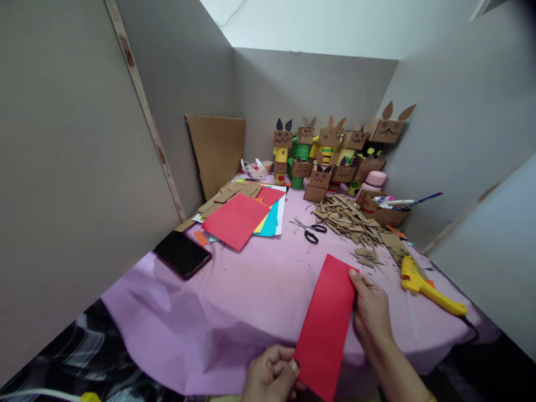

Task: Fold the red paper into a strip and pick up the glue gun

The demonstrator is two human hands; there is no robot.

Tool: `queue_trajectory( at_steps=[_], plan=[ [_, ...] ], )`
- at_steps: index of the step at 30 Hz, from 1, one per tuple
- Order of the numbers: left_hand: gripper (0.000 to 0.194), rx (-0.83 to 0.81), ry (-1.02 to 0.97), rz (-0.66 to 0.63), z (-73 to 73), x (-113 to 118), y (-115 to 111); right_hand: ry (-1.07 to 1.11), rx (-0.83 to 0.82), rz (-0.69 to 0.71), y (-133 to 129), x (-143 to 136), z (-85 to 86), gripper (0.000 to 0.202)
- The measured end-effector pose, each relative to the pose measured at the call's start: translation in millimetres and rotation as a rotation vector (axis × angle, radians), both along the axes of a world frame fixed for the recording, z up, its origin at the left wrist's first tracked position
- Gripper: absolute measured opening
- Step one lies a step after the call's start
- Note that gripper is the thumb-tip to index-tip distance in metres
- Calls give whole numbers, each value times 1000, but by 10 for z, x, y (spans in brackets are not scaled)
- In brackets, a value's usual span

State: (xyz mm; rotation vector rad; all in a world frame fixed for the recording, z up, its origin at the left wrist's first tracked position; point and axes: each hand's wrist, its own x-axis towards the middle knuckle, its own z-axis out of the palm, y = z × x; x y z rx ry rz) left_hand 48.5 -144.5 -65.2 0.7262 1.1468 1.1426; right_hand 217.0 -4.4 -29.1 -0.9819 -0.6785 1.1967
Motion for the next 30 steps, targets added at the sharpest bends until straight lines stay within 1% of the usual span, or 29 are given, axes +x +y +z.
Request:
queue_trajectory(
  at_steps=[5,12,15,19,22,25,27,30],
  plan=[
    [53,-19,10,6,29,2,3,3,-5,7,-2,-3,-1,19],
    [49,-34,-49,7,53,10,12,-8,-7,12,-7,-3,6,20],
    [51,-29,-19,3,37,-1,20,-8,-4,16,-22,-13,30,19],
    [52,-29,-17,10,-25,-18,30,-5,4,7,-30,-25,55,18],
    [50,9,7,28,-67,-29,32,7,14,-9,-19,-27,59,19],
    [50,42,47,24,-70,-36,28,23,23,-14,-6,-29,60,20],
    [51,38,25,22,-58,-37,23,30,25,-13,-2,-29,60,20],
    [59,52,19,41,-56,-35,16,31,21,-4,-5,-29,59,20]
  ],
)
